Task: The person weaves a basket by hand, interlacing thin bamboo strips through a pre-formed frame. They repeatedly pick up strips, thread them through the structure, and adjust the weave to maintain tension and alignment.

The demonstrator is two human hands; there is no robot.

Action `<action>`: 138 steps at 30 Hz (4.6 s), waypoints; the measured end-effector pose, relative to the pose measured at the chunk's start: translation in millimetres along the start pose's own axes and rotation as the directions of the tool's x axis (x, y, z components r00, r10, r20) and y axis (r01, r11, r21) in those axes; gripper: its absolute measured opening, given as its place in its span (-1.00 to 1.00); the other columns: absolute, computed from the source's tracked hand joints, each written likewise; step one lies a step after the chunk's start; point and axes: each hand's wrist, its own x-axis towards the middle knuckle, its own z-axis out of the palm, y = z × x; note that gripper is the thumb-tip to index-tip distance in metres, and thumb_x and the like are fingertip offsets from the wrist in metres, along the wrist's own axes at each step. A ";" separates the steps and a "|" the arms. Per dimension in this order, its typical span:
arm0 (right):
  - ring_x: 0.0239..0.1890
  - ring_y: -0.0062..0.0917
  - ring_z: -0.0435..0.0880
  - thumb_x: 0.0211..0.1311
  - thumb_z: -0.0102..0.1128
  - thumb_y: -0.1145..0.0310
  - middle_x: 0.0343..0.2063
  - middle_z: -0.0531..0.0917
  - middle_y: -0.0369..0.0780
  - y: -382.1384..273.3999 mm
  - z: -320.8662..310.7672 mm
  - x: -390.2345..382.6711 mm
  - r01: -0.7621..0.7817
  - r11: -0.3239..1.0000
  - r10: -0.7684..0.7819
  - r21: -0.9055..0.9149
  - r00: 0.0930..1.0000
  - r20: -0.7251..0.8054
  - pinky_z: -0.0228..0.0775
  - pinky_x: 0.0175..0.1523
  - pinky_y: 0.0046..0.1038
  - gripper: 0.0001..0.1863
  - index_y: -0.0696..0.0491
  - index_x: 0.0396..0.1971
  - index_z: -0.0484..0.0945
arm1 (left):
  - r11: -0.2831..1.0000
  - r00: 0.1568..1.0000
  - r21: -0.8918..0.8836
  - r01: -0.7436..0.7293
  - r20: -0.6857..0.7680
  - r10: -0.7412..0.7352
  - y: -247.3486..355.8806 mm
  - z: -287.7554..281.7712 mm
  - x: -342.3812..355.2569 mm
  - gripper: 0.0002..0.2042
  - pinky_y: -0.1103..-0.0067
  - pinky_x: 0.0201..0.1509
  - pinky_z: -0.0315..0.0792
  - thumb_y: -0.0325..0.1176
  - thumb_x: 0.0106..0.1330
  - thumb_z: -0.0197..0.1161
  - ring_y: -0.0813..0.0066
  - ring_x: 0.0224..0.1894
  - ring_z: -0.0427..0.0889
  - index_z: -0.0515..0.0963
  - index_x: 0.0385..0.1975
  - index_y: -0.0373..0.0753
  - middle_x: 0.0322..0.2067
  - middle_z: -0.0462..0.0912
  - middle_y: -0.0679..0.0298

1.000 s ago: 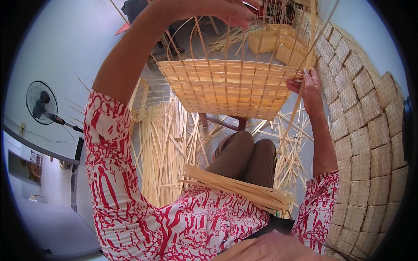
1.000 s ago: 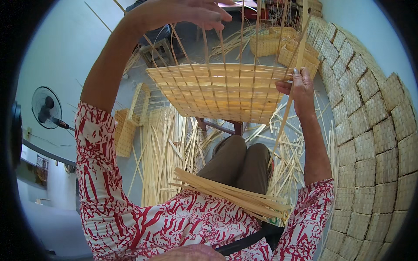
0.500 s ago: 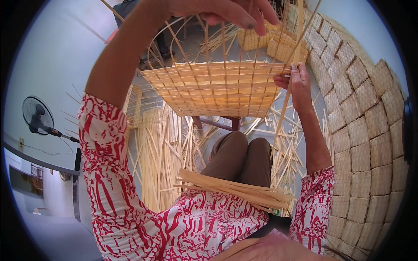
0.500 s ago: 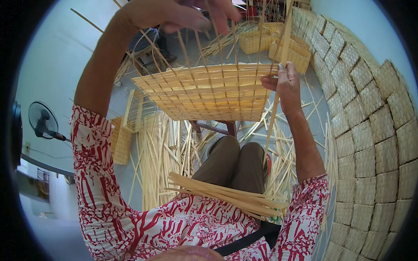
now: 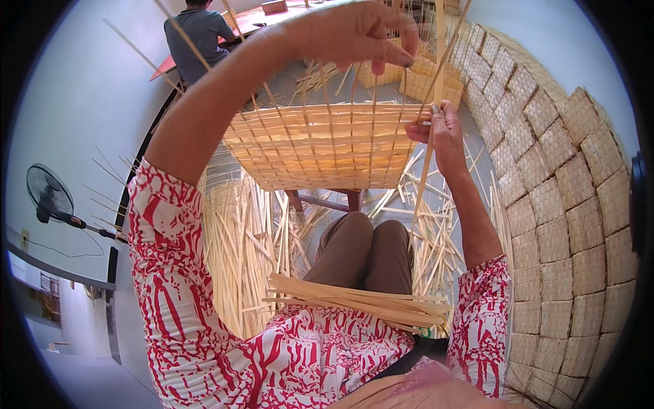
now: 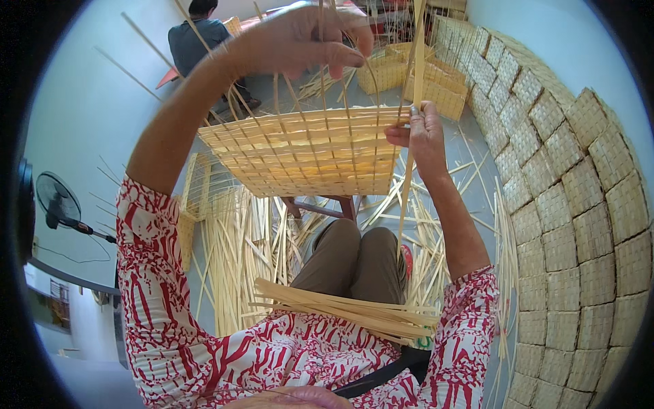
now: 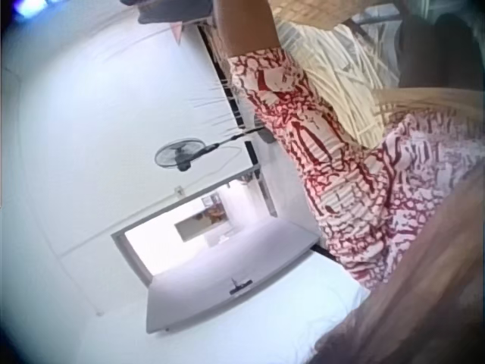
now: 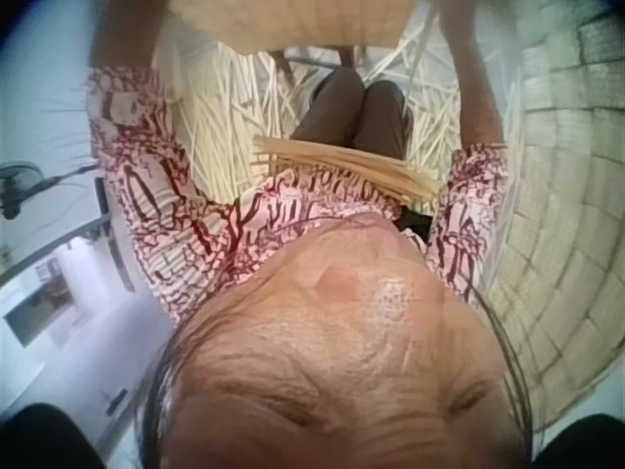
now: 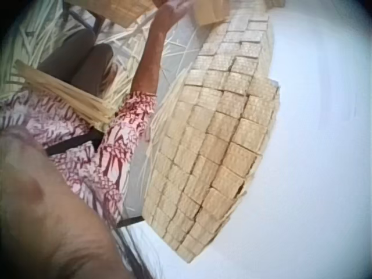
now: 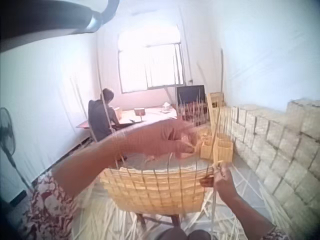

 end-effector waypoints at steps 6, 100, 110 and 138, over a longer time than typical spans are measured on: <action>-0.43 -0.48 0.76 0.53 -0.22 0.30 -0.04 0.65 -0.17 -40.5 -30.0 26.9 0.032 0.949 -0.047 -0.314 0.998 -0.041 0.52 -0.52 -0.62 -0.78 0.00 -0.03 0.41 | 0.626 0.961 0.765 -0.155 -0.031 0.275 -14.8 36.4 -11.9 -0.66 0.46 -0.36 0.60 -0.36 0.35 0.13 0.32 -0.35 0.74 0.48 0.12 0.06 -0.32 0.67 0.33; -0.49 -0.76 0.41 0.42 0.01 0.48 -0.49 0.60 -0.36 -40.4 -47.8 95.5 0.415 0.489 0.034 -0.767 0.870 0.492 0.28 -0.36 -0.65 -0.84 0.18 -0.17 0.57 | 0.940 0.346 -0.228 0.256 -0.886 -0.309 -213.4 69.2 -273.9 -0.74 0.55 -0.53 0.48 -0.24 0.45 0.11 0.52 -0.60 0.62 0.49 -0.44 -0.29 -0.63 0.62 0.25; -0.26 -0.40 0.62 0.35 0.19 0.45 -0.22 0.70 -0.16 -39.0 -31.7 74.7 0.680 0.137 -0.353 -0.721 0.713 0.606 0.43 -0.11 -0.42 -0.81 0.19 -0.10 0.60 | 0.917 0.309 0.117 0.382 -0.951 -0.008 -248.1 82.6 -276.3 -0.89 0.60 -0.37 0.52 -0.34 0.36 0.19 0.45 -0.36 0.67 0.48 -0.30 -0.23 -0.35 0.61 0.20; 0.06 -0.24 0.59 0.43 0.11 0.32 0.03 0.59 -0.06 27.6 -29.7 110.2 -0.506 0.625 0.322 0.595 0.861 0.393 0.51 0.11 -0.18 -0.67 0.23 0.04 0.45 | 0.658 0.481 0.378 0.651 -0.876 0.027 -139.0 138.7 -171.6 -0.37 0.61 -0.27 0.59 -0.27 0.14 0.45 0.43 -0.07 0.61 0.41 0.26 0.23 0.13 0.44 0.36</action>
